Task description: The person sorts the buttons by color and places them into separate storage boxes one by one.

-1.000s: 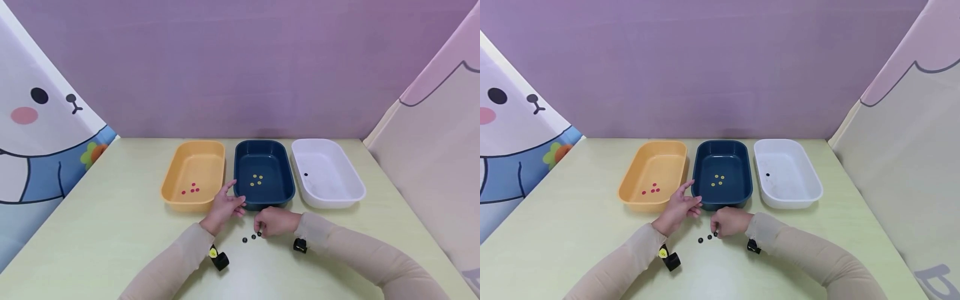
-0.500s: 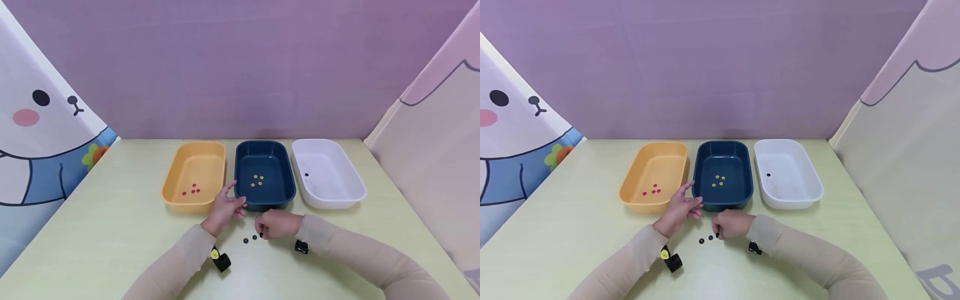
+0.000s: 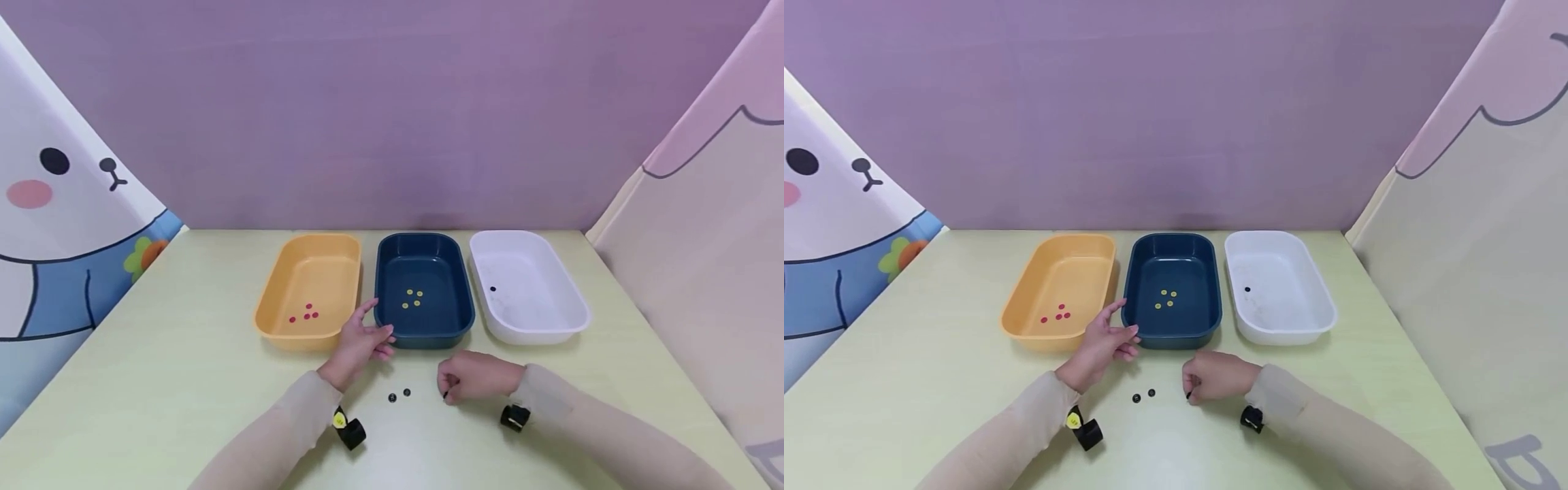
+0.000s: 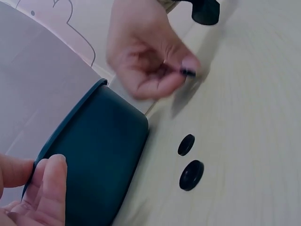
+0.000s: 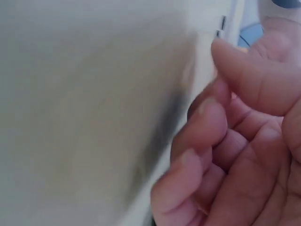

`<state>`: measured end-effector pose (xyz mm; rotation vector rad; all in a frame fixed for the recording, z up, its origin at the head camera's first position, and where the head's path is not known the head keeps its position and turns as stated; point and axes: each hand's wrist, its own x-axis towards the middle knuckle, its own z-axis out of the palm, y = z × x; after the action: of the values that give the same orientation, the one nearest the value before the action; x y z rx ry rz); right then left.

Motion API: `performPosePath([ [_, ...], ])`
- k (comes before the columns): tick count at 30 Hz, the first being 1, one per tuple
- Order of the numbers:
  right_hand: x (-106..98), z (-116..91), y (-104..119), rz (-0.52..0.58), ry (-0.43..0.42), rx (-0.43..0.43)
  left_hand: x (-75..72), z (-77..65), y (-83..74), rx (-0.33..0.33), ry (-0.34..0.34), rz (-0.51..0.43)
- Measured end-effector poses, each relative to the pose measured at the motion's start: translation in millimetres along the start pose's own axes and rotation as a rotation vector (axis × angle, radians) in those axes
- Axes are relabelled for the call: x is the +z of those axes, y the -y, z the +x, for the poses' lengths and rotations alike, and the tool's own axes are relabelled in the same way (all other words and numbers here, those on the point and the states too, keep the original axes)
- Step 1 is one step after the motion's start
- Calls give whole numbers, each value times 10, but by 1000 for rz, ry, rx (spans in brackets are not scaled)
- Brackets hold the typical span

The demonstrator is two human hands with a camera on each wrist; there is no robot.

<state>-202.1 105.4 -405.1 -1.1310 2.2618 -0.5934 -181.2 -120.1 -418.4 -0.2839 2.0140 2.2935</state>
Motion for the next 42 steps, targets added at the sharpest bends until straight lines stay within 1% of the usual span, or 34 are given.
performPosePath([
  [4, -43, -205, -57, 135, -8, -13, -21, 5, 7, -6, 6, 8],
  [7, -92, -337, -98, 165, -34, -16, -28, 4, 16, -10, 6, -1],
  [12, -211, -531, -159, 170, -108, -1, -19, 8, 19, -7, 9, 0],
  [15, -277, -635, -183, 150, -148, -8, -8, 17, 13, -11, 9, -1],
  [20, -340, -774, -213, 127, -160, -20, -12, 15, 2, -20, -3, 0],
  [25, -377, -881, -321, 174, -157, 13, -25, 14, 12, -22, -3, 4],
  [29, -450, -949, -408, 212, -170, 24, -27, 19, 21, -22, -4, 9],
  [33, -597, -995, -439, 211, -211, 38, -29, 8, 16, -20, -3, 13],
  [36, -762, -998, -444, 132, -249, 63, -31, 8, 15, -19, -3, 10],
  [39, -961, -967, -495, 43, -271, 127, -34, 9, 15, -19, -4, 7],
  [40, -1027, -953, -524, 30, -275, 156, -35, 10, 14, -20, -3, 8],
  [42, -1150, -920, -593, 64, -273, 222, -40, 9, 14, -22, 3, 8],
])
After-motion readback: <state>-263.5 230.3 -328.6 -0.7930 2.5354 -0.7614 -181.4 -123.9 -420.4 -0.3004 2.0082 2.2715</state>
